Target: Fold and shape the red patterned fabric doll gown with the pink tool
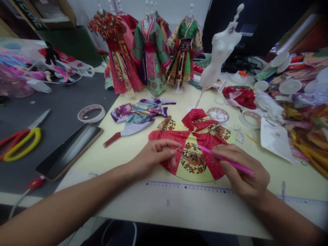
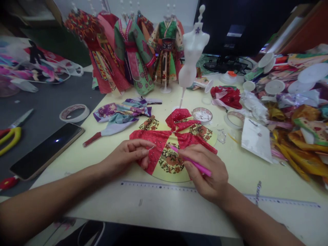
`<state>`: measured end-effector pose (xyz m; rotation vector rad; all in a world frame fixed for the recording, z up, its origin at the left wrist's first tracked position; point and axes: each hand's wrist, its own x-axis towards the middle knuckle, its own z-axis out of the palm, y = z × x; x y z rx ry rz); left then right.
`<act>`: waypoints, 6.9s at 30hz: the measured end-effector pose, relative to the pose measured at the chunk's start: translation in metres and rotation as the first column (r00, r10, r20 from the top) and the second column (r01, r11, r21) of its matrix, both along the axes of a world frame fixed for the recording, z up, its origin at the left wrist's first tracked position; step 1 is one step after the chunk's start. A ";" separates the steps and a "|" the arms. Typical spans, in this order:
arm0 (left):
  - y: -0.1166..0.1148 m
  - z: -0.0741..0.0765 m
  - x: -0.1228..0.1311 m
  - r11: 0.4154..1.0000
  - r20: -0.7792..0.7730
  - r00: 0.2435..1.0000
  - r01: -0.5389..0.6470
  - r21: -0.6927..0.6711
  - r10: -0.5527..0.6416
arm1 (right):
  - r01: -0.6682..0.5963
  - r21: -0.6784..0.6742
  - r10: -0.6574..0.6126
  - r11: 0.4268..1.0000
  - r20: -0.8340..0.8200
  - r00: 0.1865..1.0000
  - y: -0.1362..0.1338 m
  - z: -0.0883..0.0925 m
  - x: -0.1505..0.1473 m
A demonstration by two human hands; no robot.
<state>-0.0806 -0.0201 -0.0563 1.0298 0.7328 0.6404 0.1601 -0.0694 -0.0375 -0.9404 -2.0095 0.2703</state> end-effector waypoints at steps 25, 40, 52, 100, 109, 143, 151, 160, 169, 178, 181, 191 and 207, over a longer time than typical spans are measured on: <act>-0.014 0.002 0.010 0.929 -0.151 0.959 0.272 0.249 -0.240 | -0.555 -0.787 -0.264 0.269 -0.614 0.744 -0.004 -0.006 -0.030; -0.024 -0.012 0.010 0.297 -0.483 0.860 0.424 0.856 0.164 | -0.432 -0.860 -0.277 0.269 -0.499 0.821 -0.006 -0.016 -0.035; -0.027 -0.003 0.013 0.624 -0.422 0.903 0.372 0.687 -0.073 | -0.330 -0.867 -0.213 0.373 -0.426 0.879 -0.009 -0.011 -0.038; -0.031 -0.012 0.014 0.598 -0.442 0.878 0.256 0.759 0.185 | 0.048 -0.614 -0.047 0.788 0.019 0.999 -0.016 -0.016 -0.041; -0.035 -0.006 0.017 0.475 -0.418 0.883 0.279 0.834 0.215 | 0.059 -0.458 -0.017 0.887 0.096 0.995 -0.019 -0.020 -0.041; -0.025 -0.006 0.016 0.121 -0.072 0.909 0.024 0.992 0.411 | -0.706 -0.708 -0.403 0.032 -0.655 0.639 -0.007 -0.012 -0.031; -0.025 -0.007 0.006 -0.148 -0.133 0.902 0.210 0.966 0.411 | -0.788 -0.616 -0.414 -0.003 -0.716 0.562 -0.007 -0.010 -0.030; -0.025 -0.009 0.011 -0.058 -0.178 0.882 0.225 0.973 0.436 | -0.786 -0.617 -0.381 0.025 -0.733 0.563 -0.009 -0.009 -0.032; -0.014 0.003 0.014 0.955 -0.181 0.962 -0.159 0.249 0.207 | -0.485 -0.723 -0.185 0.492 -0.631 0.754 -0.003 -0.006 -0.025; -0.010 -0.001 0.012 0.974 -0.062 0.972 -0.227 0.010 0.227 | -0.156 -0.553 -0.083 0.818 -0.383 0.920 -0.014 -0.015 -0.018; -0.010 -0.001 0.012 0.973 -0.044 0.972 -0.231 -0.011 0.231 | -0.175 -0.410 0.068 0.895 -0.262 0.963 -0.013 -0.013 -0.020; -0.010 -0.001 0.011 0.969 -0.022 0.969 -0.246 -0.014 0.246 | -0.196 -0.231 0.172 0.953 -0.117 0.978 -0.009 -0.006 -0.026; -0.010 0.004 0.012 0.964 -0.054 0.962 -0.265 0.018 0.266 | -0.211 -0.221 0.197 0.952 -0.087 0.977 -0.009 -0.004 -0.025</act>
